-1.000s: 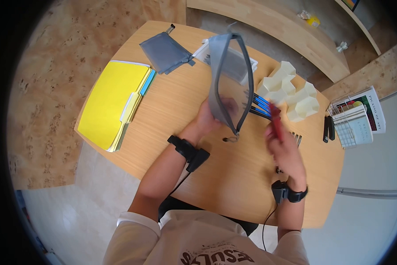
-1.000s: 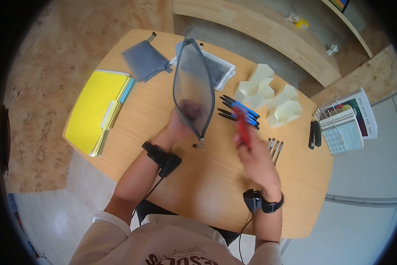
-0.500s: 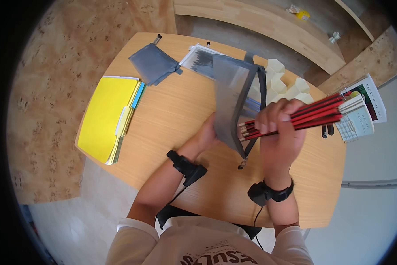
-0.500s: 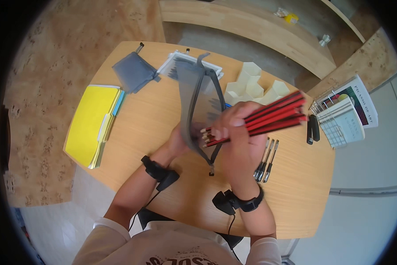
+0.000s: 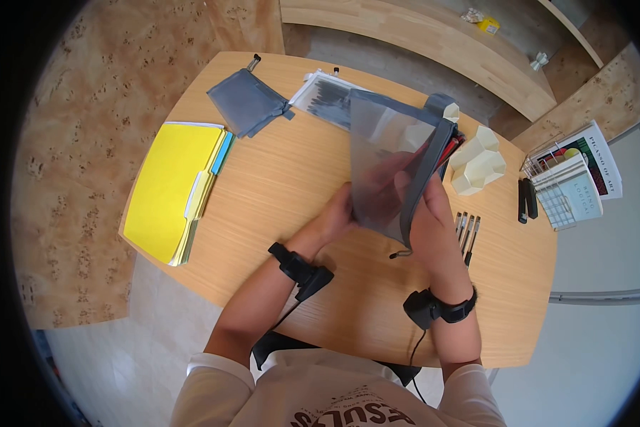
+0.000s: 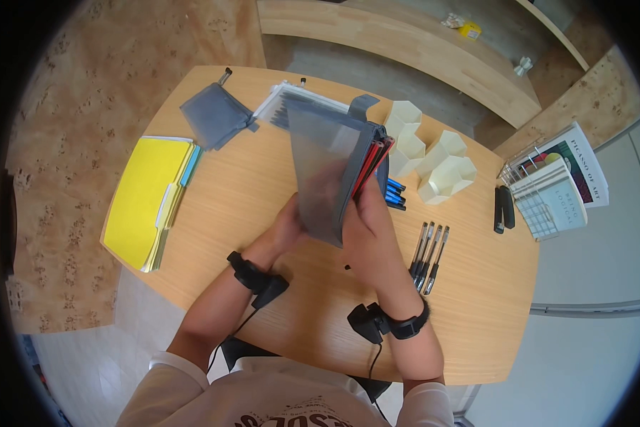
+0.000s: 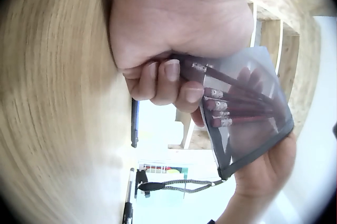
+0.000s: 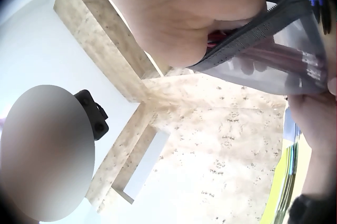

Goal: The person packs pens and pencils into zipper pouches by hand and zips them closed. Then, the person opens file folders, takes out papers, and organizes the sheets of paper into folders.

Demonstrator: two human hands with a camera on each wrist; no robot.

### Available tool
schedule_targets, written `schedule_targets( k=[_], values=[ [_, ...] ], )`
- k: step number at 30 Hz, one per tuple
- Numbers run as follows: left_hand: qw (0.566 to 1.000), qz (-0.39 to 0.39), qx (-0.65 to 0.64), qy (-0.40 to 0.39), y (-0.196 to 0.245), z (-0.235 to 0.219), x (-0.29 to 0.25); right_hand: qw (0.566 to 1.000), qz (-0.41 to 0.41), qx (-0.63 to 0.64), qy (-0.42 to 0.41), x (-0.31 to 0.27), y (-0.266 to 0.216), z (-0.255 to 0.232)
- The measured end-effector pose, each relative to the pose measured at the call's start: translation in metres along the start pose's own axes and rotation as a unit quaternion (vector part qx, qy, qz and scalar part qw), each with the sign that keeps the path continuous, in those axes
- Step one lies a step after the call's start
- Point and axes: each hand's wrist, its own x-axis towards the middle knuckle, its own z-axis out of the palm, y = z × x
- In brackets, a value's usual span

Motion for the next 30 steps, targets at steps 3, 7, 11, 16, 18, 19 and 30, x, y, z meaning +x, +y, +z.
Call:
schedule_targets(
  k=[3,7,11,16,18,19,30],
  values=[
    [0.995,-0.039,0.078,-0.047,-0.002,-0.019,0.004,0.996,0.032,-0.081,-0.001,-0.002,-0.016,-0.006],
    [0.996,-0.084,0.033,0.018,0.007,0.000,0.001,0.979,0.037,-0.196,-0.025,-0.004,-0.018,-0.020],
    [0.988,-0.033,0.130,-0.080,0.000,-0.006,0.008,0.959,0.037,-0.276,-0.048,-0.001,-0.030,-0.031],
    [0.993,-0.041,0.099,-0.053,0.007,0.002,0.003,0.960,-0.053,-0.264,0.081,0.002,-0.035,-0.022],
    [0.995,-0.033,0.097,-0.018,0.010,0.010,0.000,0.959,-0.095,-0.252,0.089,0.006,-0.021,-0.025],
    [0.995,-0.033,0.096,-0.017,0.012,0.011,-0.002,0.956,-0.136,-0.240,0.098,0.007,-0.016,-0.026],
    [0.975,-0.051,0.198,-0.083,0.008,0.001,-0.001,0.957,-0.010,-0.286,-0.036,0.005,-0.011,-0.034]
  ],
)
